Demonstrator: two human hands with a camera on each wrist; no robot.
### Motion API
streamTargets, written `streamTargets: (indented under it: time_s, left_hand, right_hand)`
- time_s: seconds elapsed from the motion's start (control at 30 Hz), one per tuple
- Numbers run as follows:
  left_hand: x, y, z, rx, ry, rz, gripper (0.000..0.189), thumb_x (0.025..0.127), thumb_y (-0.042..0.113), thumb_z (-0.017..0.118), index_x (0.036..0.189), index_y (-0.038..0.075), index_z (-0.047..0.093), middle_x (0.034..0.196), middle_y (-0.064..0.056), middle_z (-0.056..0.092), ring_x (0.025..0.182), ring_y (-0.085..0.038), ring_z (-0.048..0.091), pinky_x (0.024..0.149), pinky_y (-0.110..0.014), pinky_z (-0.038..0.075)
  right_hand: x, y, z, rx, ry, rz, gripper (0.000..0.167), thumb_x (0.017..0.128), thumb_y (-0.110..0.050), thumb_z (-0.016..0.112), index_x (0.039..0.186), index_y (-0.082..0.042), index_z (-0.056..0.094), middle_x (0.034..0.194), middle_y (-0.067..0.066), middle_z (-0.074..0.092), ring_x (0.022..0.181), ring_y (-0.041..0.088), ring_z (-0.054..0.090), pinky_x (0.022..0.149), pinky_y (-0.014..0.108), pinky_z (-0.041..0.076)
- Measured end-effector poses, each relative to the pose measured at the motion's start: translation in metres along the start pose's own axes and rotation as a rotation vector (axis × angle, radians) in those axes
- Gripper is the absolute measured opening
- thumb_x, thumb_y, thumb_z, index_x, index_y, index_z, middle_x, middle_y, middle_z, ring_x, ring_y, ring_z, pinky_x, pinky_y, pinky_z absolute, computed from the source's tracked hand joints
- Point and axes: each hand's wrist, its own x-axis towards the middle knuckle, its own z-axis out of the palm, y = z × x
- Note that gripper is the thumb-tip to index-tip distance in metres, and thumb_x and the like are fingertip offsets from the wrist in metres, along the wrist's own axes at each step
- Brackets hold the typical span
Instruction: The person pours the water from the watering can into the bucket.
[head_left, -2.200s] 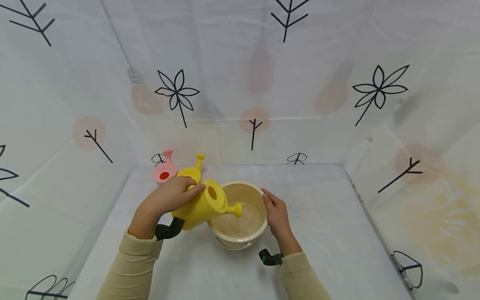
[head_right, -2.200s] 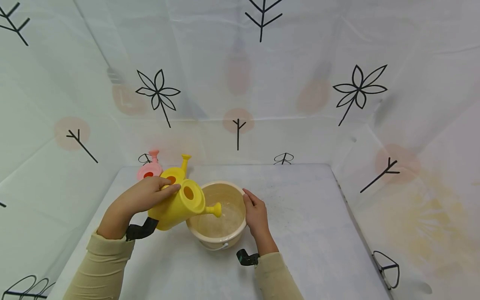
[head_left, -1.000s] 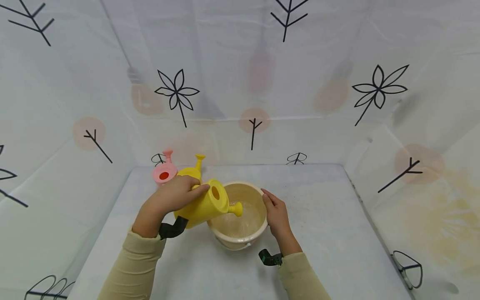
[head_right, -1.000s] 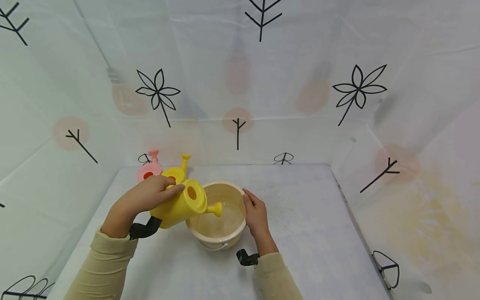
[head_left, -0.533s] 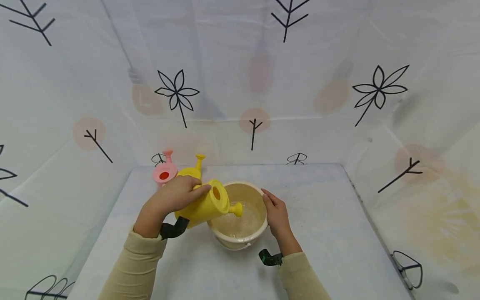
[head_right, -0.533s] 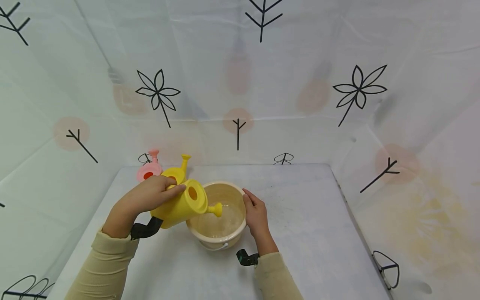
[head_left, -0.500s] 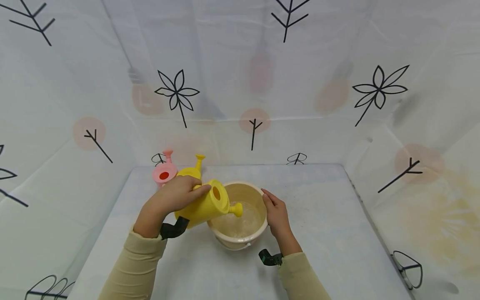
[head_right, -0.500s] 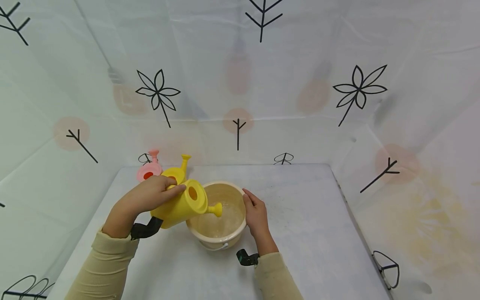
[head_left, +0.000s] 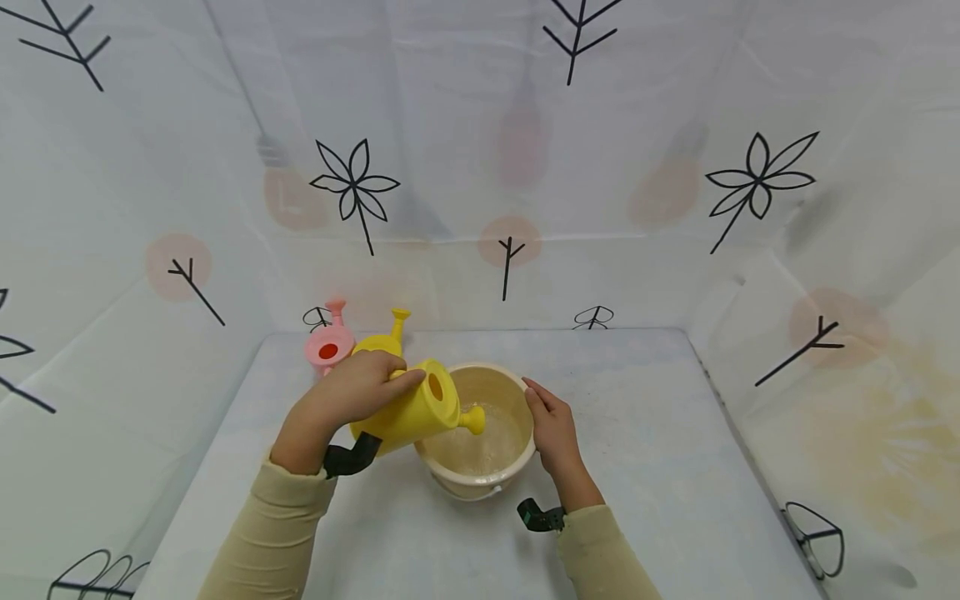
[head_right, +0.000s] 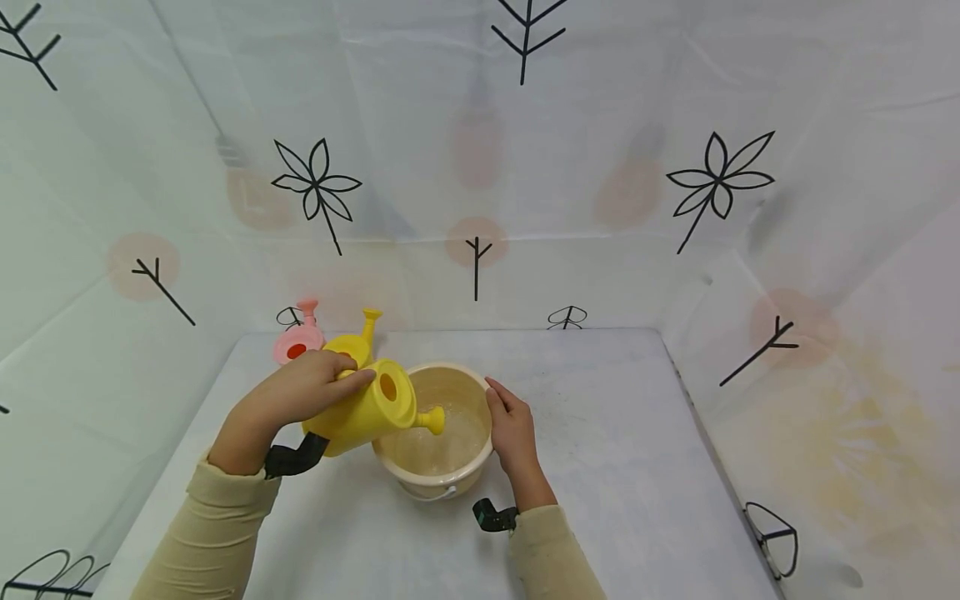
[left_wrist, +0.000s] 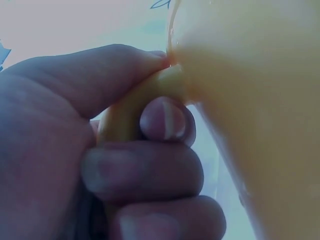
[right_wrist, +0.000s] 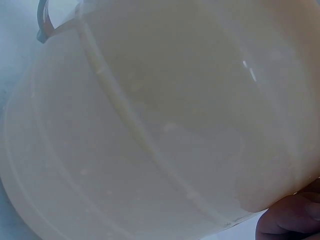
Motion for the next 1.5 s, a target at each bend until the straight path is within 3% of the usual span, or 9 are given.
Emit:
streamTargets:
  time_s: [0.37, 1.5]
  left_hand:
    - [0.0009, 0.0025, 0.0006, 0.023, 0.015, 0.027, 0.041, 0.096, 0.046, 0.049, 0.074, 0.013, 0.059, 0.061, 0.001, 0.047, 0.065, -0.015, 0.048, 0.062, -0.027, 0.040]
    - [0.0032, 0.0093, 0.0023, 0.017, 0.000, 0.024, 0.043, 0.096, 0.046, 0.048, 0.070, 0.013, 0.056, 0.060, 0.001, 0.048, 0.062, -0.014, 0.048, 0.059, -0.027, 0.039]
  right_hand:
    - [0.0010, 0.0005, -0.0004, 0.010, -0.004, -0.003, 0.041, 0.099, -0.041, 0.049, 0.135, -0.024, 0.056, 0.142, 0.006, 0.053, 0.125, 0.026, 0.057, 0.092, 0.042, 0.052]
    - [-0.0003, -0.0022, 0.0005, 0.004, 0.016, 0.001, 0.039, 0.099, -0.037, 0.050, 0.133, -0.020, 0.059, 0.140, 0.006, 0.056, 0.127, 0.025, 0.055, 0.095, 0.041, 0.050]
